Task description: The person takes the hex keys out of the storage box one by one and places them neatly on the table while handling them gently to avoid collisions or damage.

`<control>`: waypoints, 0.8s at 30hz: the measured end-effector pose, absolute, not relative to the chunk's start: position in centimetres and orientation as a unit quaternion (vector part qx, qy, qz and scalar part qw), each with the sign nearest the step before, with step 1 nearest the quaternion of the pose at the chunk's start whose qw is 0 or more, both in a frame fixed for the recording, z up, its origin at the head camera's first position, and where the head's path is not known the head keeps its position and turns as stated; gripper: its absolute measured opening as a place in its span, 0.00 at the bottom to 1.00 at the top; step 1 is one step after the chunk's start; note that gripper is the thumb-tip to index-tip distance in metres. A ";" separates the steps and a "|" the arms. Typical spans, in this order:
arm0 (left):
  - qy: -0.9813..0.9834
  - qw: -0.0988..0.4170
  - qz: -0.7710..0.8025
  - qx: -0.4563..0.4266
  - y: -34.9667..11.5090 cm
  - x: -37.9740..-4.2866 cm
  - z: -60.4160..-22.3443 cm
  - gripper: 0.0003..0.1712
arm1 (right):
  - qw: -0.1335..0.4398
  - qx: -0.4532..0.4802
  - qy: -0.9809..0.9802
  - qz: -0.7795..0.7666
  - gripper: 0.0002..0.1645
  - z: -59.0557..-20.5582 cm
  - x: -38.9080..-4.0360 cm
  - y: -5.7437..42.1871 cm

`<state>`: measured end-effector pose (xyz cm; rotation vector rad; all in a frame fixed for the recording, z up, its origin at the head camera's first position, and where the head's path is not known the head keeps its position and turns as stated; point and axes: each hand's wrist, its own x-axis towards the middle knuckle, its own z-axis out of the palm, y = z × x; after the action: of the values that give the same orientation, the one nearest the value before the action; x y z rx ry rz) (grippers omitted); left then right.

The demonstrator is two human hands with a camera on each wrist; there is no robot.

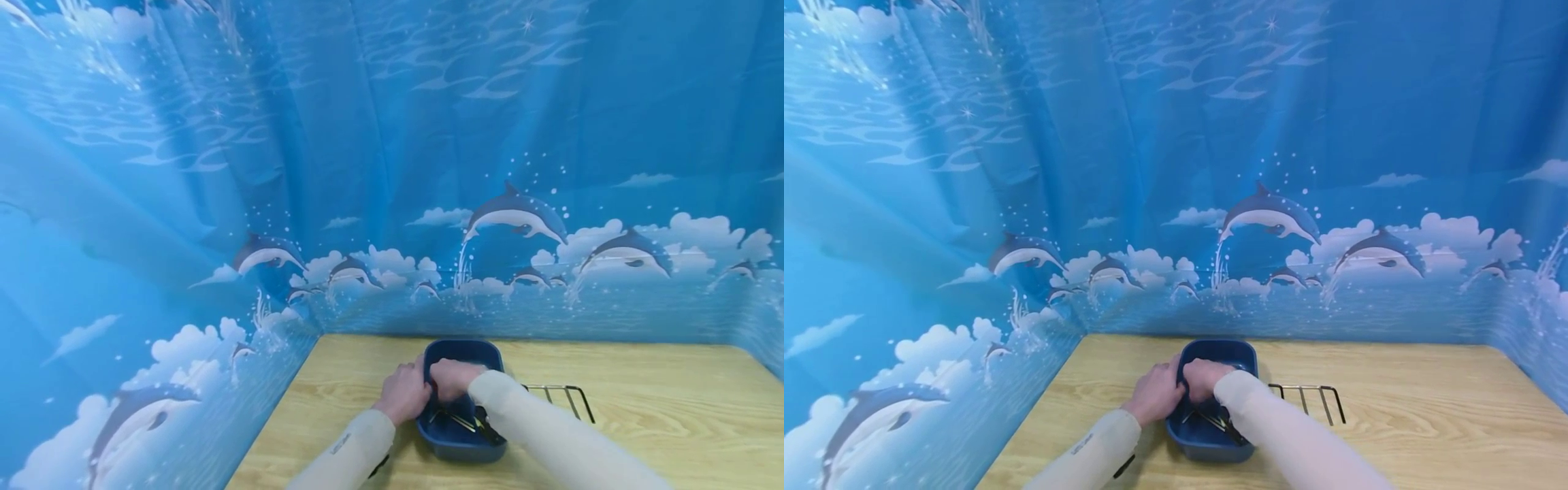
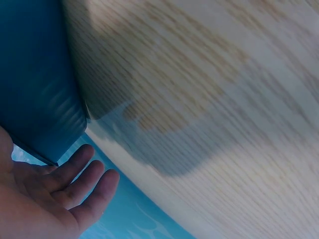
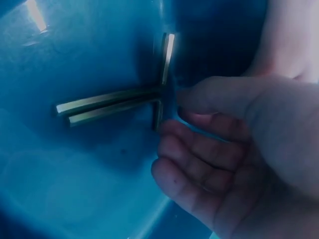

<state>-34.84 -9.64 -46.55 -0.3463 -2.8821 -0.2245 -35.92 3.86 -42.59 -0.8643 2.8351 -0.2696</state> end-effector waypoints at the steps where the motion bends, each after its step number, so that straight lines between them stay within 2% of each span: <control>1: -0.983 0.113 -0.080 -0.118 -9.6 -34.9 -46.5 0.29 | 0.081 -0.292 0.949 -0.086 0.10 -42.6 -35.9 3.8; 4: -0.984 0.108 -0.082 -0.115 -9.5 -34.9 -46.5 0.29 | 0.083 -0.296 0.949 -0.073 0.10 -42.7 -35.8 3.7; 14: -0.984 0.106 -0.083 -0.113 -9.4 -35.0 -46.6 0.29 | 0.138 -0.257 0.953 -0.080 0.10 -43.2 -36.1 3.3; 24: -0.985 0.104 -0.068 -0.118 -9.6 -35.1 -46.7 0.33 | 0.136 -0.267 0.953 -0.039 0.11 -43.5 -36.2 3.6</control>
<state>-35.13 -9.63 -46.73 -0.3484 -2.9049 -0.2003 -36.20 3.56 -43.47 -0.7729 2.7609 -0.1123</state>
